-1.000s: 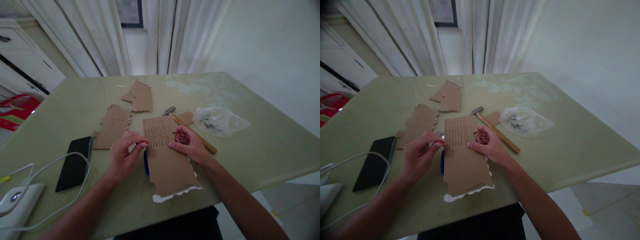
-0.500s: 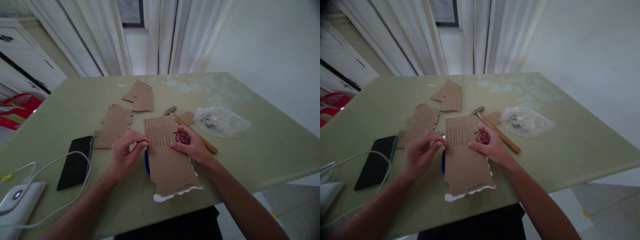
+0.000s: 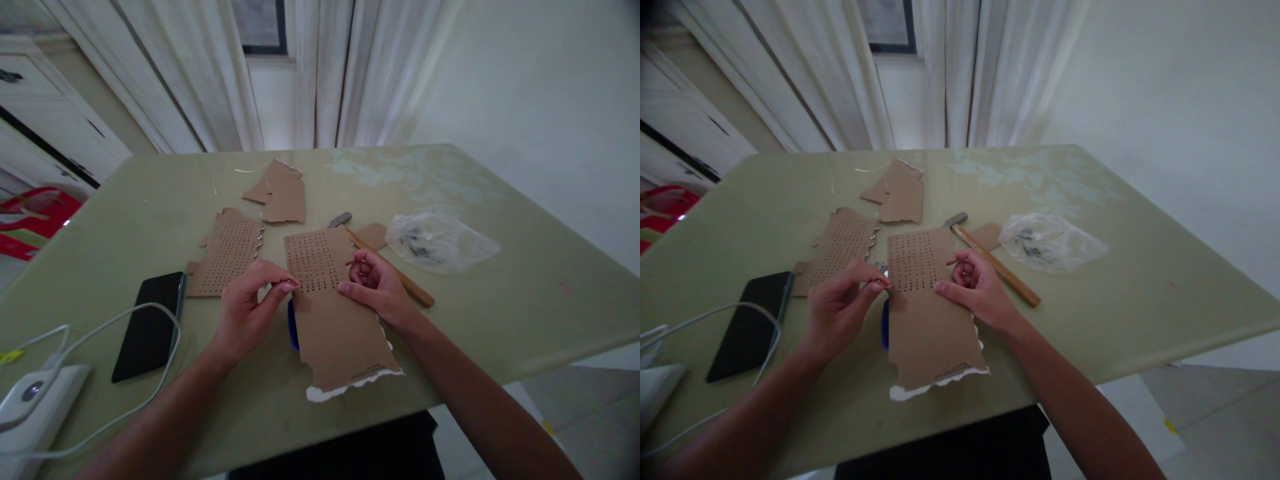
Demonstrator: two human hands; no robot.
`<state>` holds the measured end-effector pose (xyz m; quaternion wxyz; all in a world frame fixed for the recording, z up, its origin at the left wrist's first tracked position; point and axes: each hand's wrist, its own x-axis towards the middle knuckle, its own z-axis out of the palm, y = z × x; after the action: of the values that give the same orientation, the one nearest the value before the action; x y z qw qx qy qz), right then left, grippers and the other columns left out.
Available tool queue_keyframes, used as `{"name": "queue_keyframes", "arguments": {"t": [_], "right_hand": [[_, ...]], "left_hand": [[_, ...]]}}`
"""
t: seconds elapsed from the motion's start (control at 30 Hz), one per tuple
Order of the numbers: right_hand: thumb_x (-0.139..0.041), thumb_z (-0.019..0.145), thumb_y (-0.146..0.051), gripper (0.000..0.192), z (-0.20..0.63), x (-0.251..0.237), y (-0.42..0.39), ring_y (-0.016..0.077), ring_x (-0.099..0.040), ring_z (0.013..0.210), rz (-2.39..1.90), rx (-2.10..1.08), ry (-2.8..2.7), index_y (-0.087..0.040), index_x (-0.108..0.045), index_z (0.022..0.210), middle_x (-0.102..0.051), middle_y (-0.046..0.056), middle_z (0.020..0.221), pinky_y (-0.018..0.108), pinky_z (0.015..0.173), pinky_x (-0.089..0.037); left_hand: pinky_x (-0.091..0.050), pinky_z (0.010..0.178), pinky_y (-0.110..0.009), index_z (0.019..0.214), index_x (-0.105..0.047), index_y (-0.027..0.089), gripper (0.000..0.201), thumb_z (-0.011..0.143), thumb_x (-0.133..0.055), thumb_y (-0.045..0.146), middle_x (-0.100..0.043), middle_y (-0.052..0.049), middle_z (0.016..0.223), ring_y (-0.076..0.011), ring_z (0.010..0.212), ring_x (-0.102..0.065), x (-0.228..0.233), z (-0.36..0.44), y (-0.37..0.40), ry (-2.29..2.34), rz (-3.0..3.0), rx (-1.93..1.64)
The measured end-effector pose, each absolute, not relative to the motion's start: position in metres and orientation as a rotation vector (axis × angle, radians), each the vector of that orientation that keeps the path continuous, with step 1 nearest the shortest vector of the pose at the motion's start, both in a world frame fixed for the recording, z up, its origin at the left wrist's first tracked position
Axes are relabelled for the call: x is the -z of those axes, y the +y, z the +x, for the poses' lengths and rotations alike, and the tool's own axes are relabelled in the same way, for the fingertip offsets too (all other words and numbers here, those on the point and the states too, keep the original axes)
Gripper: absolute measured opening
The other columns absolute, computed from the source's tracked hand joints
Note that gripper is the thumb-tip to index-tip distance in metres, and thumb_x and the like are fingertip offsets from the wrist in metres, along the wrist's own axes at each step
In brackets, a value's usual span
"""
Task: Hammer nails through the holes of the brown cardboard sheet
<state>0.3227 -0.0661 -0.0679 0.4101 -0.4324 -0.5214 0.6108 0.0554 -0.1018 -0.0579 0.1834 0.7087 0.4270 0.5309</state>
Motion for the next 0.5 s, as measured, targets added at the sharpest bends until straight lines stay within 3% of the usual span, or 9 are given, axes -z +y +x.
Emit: {"name": "queue_keyframes", "arguments": {"t": [0.37,0.5], "right_hand": [[-0.102,0.072,-0.057,0.061,0.321,0.071,-0.064,0.0124,-0.047,0.066,-1.098,-1.536,-1.315,-0.026,-0.062,0.106,-0.054,-0.007,0.078,0.027,0.061,-0.037],[-0.081,0.086,-0.077,0.056,0.33,0.072,-0.055,0.0149,-0.045,0.062,-1.201,-1.342,-1.32,-0.026,-0.067,0.102,-0.053,-0.005,0.074,0.03,0.058,-0.036]], "left_hand": [[-0.056,0.073,-0.028,0.093,-0.078,0.024,0.011,0.104,-0.076,0.021,-0.08,0.0,0.083,-0.0154,0.076,-0.072,0.055,0.055,-0.102,1.185,2.057,-1.5],[-0.058,0.076,-0.031,0.093,-0.079,0.024,0.014,0.106,-0.075,0.026,-0.08,-0.001,0.082,-0.0166,0.075,-0.073,0.056,0.054,-0.1,1.16,2.091,-1.502]]}}
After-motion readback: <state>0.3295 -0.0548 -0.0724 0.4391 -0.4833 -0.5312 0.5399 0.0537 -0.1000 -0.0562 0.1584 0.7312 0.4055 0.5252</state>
